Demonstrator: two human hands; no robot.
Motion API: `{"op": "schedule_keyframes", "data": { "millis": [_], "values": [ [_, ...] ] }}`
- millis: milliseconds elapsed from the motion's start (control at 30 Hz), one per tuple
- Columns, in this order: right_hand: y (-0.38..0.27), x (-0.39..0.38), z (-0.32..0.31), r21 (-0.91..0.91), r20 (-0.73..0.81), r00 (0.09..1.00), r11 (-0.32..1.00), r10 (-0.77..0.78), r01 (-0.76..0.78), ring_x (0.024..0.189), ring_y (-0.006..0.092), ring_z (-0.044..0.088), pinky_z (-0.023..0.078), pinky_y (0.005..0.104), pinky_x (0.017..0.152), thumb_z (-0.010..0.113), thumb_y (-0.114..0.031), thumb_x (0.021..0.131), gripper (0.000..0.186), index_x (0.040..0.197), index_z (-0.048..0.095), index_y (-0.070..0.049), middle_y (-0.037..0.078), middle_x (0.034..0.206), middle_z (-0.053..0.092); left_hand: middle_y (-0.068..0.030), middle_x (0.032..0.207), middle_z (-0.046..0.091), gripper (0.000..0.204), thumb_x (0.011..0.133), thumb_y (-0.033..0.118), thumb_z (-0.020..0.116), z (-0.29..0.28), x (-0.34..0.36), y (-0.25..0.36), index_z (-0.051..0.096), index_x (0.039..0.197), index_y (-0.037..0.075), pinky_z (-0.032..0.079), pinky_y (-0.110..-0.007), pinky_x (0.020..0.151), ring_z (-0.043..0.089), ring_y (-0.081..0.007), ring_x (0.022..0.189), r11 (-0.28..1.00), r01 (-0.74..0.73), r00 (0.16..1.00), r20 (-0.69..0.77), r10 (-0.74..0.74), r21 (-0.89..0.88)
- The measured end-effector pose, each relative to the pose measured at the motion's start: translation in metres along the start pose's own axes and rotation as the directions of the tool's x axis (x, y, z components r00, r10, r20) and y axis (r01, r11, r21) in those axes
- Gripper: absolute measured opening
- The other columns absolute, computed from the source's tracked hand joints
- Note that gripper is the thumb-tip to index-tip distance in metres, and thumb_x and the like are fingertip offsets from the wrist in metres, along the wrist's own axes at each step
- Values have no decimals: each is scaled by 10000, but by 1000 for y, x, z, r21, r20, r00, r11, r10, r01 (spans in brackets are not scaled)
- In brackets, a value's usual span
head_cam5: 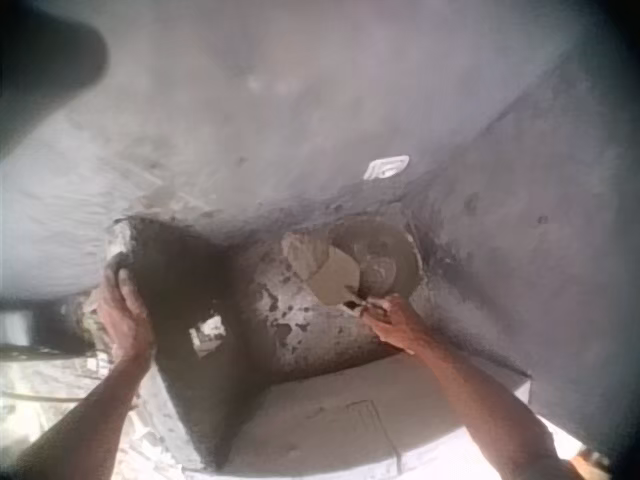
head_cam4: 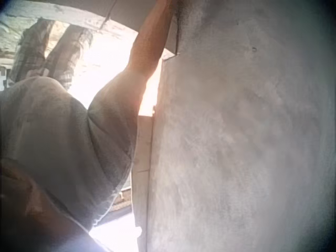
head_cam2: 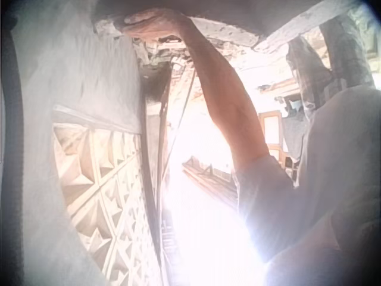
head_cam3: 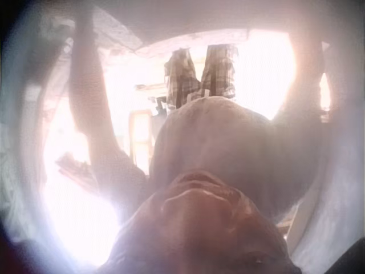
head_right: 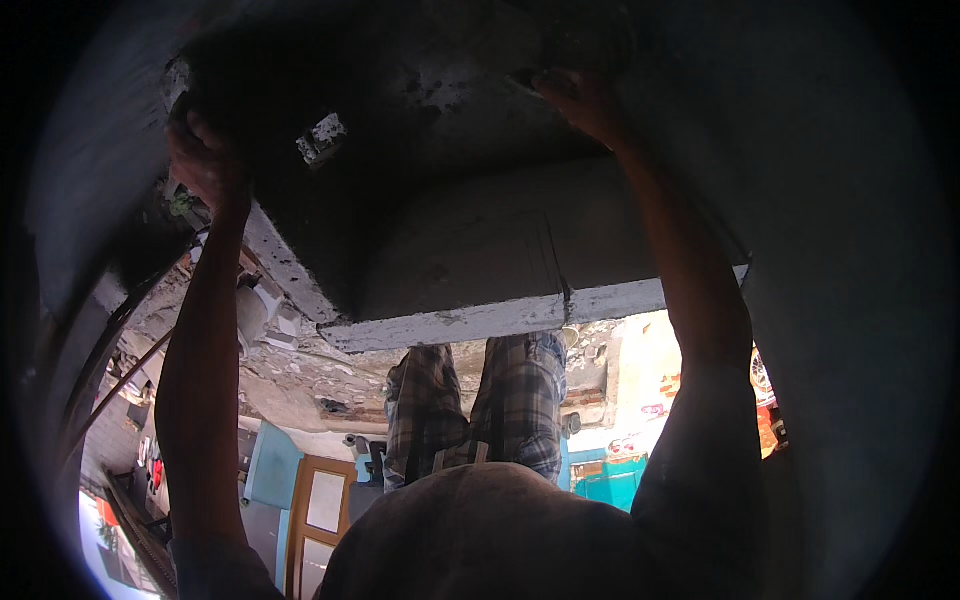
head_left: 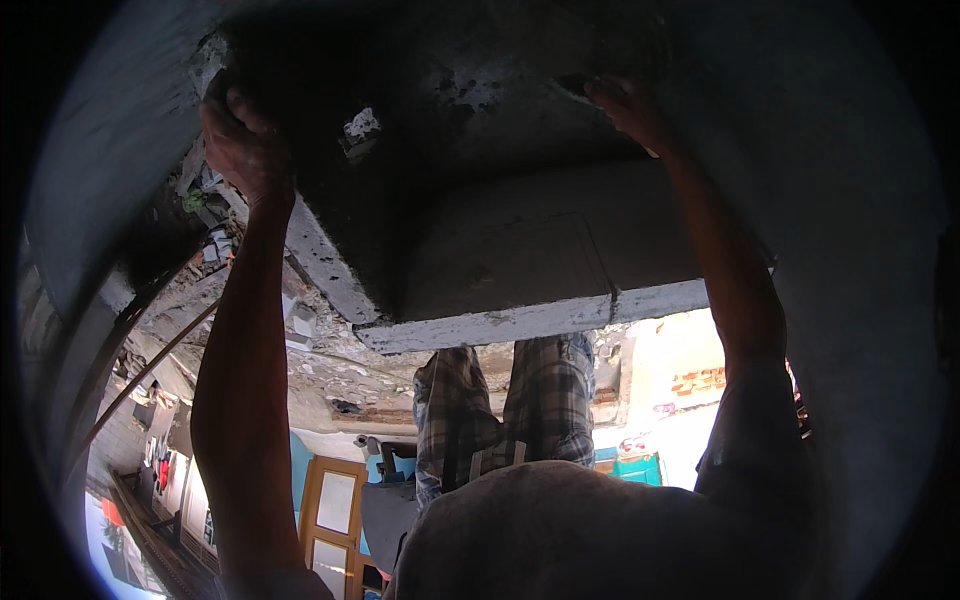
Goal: The person scoops wet cement from a bucket using a trowel and applies it to a concrete wall section. They repeatedly smooth the surface and scrape excess material back into the bucket while standing on a debris-covered floor.
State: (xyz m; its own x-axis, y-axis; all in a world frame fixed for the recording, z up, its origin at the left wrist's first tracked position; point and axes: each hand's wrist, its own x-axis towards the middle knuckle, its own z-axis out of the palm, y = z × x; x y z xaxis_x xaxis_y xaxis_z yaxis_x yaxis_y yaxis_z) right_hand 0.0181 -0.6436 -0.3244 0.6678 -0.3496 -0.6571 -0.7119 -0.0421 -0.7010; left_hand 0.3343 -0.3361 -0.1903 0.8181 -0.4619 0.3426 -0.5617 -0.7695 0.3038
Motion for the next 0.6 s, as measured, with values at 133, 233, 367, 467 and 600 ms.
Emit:
{"op": "schedule_keyframes", "data": {
  "millis": [133, 233, 367, 467, 600],
  "values": [
    [-28, -31, 22, 163, 120, 987, 978, 110, -129, 588, 108, 568, 452, 289, 515, 631, -439, 954, 414, 967, 660, -27, 25, 702, 573, -211, 1115, 689, 341, 1037, 270, 471, 2, 0, -3, 622, 1213, 21, 513, -479, 875, 664, -415, 1020, 1000, -9, 1000, -16, 9, -30],
    [-46, -58, 22, 42, -17, 991, 990, 135, -134, 647, 172, 621, 488, 344, 581, 569, -397, 981, 376, 951, 642, -30, 68, 749, 610, -207, 1128, 685, 329, 1032, 251, 477, 3, 1, -7, 621, 1219, 22, 518, -474, 877, 663, -411, 1029, 997, -55, 998, -40, 53, -47],
    [-56, -94, 28, -578, -358, 904, 816, -233, -19, 855, 334, 663, 519, 454, 757, 493, -323, 1014, 337, 1050, 650, -27, 168, 970, 663, -201, 1139, 682, 314, 1025, 229, 488, 3, 2, -10, 618, 1218, 18, 523, -465, 879, 663, -404, 1040, 995, -67, 997, -47, 64, -69],
    [-52, -105, 75, -736, -338, 903, 673, -265, -79, 1037, 405, 665, 528, 473, 870, 536, -346, 1002, 345, 1085, 680, -43, 214, 1134, 691, -195, 1126, 686, 303, 1023, 225, 493, 4, 2, -10, 622, 1210, 24, 524, -464, 878, 667, -400, 1033, 995, -62, 996, -67, 57, -80],
    [-35, -99, 188, -546, 276, 953, 796, -124, 262, 966, 404, 675, 537, 489, 839, 589, -288, 975, 244, 1065, 684, -83, 208, 986, 709, -186, 1118, 691, 292, 1016, 222, 501, 6, 4, -12, 635, 1206, 45, 520, -471, 880, 670, -398, 1025, 993, -73, 995, -69, 67, -91]
  ]
}}
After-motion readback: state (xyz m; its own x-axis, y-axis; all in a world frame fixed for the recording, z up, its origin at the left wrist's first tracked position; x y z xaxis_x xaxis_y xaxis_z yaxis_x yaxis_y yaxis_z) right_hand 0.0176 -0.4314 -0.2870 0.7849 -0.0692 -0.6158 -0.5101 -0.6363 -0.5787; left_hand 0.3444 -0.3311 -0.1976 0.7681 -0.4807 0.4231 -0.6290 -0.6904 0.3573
